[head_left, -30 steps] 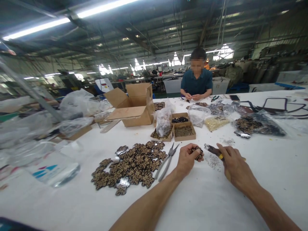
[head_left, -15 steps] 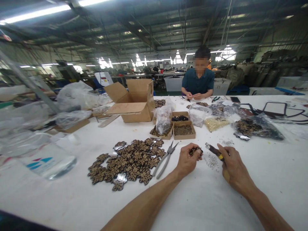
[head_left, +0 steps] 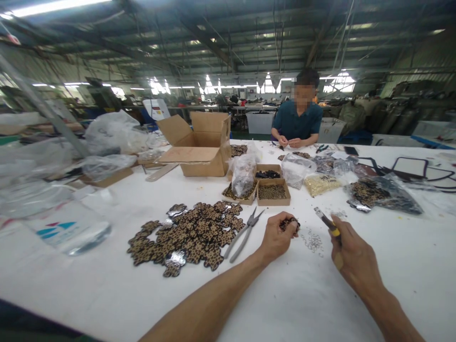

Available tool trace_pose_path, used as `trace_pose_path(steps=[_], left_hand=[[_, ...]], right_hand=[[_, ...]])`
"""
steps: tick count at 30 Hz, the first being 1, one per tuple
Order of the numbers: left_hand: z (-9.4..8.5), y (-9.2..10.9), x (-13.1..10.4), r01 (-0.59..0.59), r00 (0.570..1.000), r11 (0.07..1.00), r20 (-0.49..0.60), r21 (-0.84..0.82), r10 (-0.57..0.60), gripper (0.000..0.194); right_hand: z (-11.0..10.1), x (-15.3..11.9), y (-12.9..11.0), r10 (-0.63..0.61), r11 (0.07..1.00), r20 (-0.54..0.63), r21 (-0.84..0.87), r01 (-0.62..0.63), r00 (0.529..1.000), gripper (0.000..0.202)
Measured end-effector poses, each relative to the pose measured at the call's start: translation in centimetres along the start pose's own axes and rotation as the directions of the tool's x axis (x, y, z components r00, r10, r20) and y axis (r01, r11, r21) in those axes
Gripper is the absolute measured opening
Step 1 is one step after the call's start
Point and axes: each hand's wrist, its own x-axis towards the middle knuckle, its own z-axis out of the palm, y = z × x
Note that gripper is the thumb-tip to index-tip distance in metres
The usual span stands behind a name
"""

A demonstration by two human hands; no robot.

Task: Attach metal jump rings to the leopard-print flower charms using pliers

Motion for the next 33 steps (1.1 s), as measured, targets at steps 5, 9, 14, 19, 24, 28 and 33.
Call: trace_pose_path(steps=[5, 9, 14, 19, 24, 28, 33], left_hand=[[0.0, 0.5, -0.3, -0.029, 0.999, 0.997, -0.013, 0.077, 0.030, 0.022], [0.2, 1.0, -0.7, -0.055, 0.998, 0.988, -0.031, 0.148, 0.060, 0.021], [0.5, 1.6, -1.1, -0.086, 0.993, 0.976, -0.058, 0.202, 0.100, 0.017], [0.6, 1.7, -1.2, -0.100, 0.990, 0.970, -0.077, 0.221, 0.120, 0.016], [0.7, 1.5, -1.4, -0.102, 0.989, 0.970, -0.078, 0.222, 0.122, 0.015], [0.7, 1.2, -1.5, -0.115, 0.989, 0.963, -0.067, 0.245, 0.135, 0.017], [0.7, 1.1, -1.6, -0.117, 0.987, 0.955, -0.072, 0.273, 0.141, 0.019]], right_hand=[[0.8, 0.2, 0.1, -0.012, 1.000, 0.014, -0.018, 0.013, 1.000, 0.078], [1.4, 0.1, 0.4, -0.068, 0.998, 0.013, -0.010, 0.068, 0.998, 0.093], [1.6, 0.0, 0.4, -0.054, 0.996, 0.076, -0.060, 0.058, 0.996, 0.097], [1.9, 0.0, 0.2, -0.059, 0.995, 0.091, -0.079, 0.066, 0.994, 0.095], [3.3, -0.2, 0.8, -0.095, 0.989, 0.041, -0.110, 0.099, 0.995, 0.096], [4.0, -0.4, 1.1, -0.111, 0.986, 0.025, -0.124, 0.113, 0.994, 0.095], [3.3, -0.3, 0.5, -0.133, 0.983, 0.015, -0.124, 0.133, 0.991, 0.091]])
